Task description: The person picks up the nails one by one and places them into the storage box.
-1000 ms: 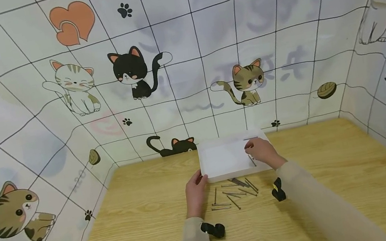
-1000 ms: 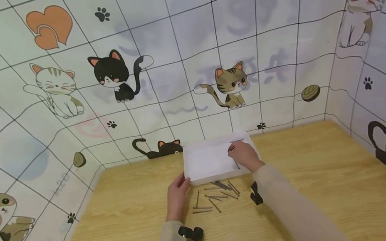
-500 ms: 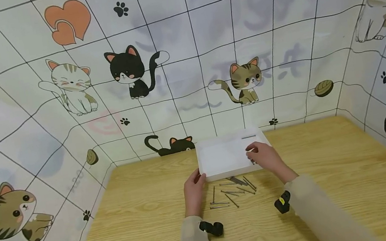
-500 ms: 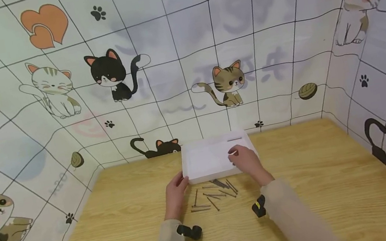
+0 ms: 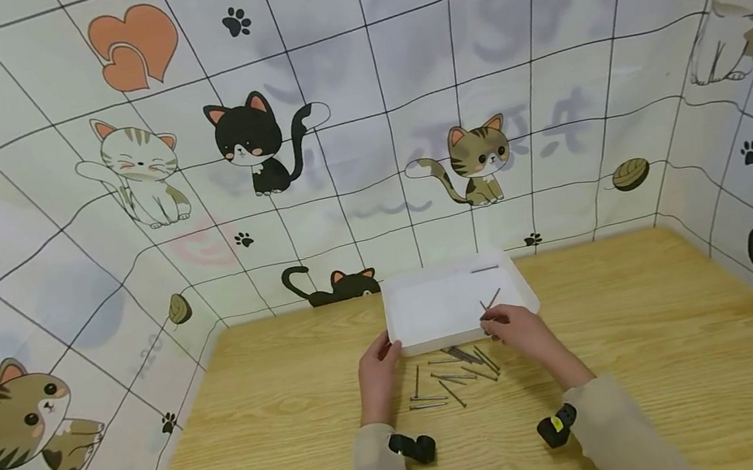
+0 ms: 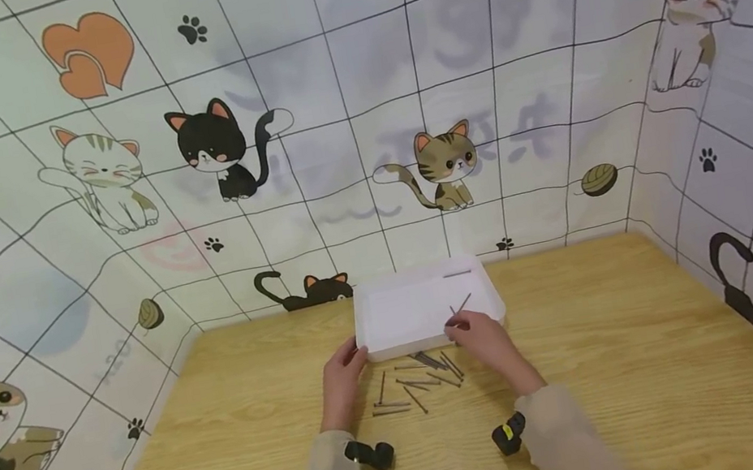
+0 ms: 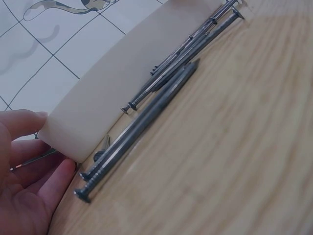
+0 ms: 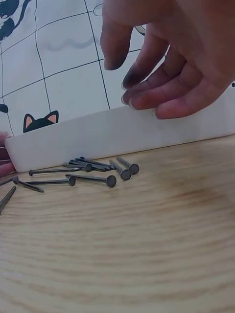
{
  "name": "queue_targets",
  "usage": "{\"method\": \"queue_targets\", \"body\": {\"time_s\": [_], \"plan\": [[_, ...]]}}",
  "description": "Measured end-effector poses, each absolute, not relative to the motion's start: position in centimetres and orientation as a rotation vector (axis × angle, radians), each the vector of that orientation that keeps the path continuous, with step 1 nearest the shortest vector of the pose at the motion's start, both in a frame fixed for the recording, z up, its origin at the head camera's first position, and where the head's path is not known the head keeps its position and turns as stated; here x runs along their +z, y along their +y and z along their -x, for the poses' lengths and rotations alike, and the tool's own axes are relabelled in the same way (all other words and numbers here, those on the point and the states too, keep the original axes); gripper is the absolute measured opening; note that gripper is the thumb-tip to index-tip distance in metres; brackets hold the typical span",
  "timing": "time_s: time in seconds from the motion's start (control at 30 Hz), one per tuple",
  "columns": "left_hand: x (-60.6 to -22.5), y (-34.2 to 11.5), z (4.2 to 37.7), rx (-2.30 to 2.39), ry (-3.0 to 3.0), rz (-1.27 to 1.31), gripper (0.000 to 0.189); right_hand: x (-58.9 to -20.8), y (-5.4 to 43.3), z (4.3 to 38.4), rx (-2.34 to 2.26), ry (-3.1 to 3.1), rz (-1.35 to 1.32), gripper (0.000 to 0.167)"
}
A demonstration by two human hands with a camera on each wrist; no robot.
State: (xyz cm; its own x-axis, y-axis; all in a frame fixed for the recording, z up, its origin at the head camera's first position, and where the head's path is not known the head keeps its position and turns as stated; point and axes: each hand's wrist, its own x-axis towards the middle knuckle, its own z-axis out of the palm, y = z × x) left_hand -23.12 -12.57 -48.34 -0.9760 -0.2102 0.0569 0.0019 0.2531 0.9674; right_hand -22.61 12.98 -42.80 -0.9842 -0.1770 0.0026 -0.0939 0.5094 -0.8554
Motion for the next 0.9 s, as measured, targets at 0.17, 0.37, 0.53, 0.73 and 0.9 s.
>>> {"method": "queue_targets", "body": {"time_s": [0.17, 0.37, 0.53, 0.73, 0.9], "plan": [[-48.3, -12.5, 23.2, -1.804, -2.35, -0.205, 0.042, -43.6, 13.0, 22.2, -1.426, 2.681, 0.236, 0.035], [-48.3, -12.6, 23.2, -1.8, -2.355, -0.198, 0.043, -43.8, 13.0, 21.6, -1.409, 2.696, 0.25, 0.037], [-48.4, -12.6, 23.1, -1.784, -2.348, -0.17, 0.043, -44.5, 13.1, 21.4, -1.452, 2.656, 0.303, 0.037], [-48.6, -12.5, 23.2, -1.744, -2.347, -0.147, 0.042, -45.4, 13.1, 21.0, -1.499, 2.616, 0.284, 0.035], [-48.4, -12.5, 23.1, -1.783, -2.346, -0.178, 0.042, -45.7, 12.8, 21.0, -1.482, 2.65, 0.273, 0.036]]}}
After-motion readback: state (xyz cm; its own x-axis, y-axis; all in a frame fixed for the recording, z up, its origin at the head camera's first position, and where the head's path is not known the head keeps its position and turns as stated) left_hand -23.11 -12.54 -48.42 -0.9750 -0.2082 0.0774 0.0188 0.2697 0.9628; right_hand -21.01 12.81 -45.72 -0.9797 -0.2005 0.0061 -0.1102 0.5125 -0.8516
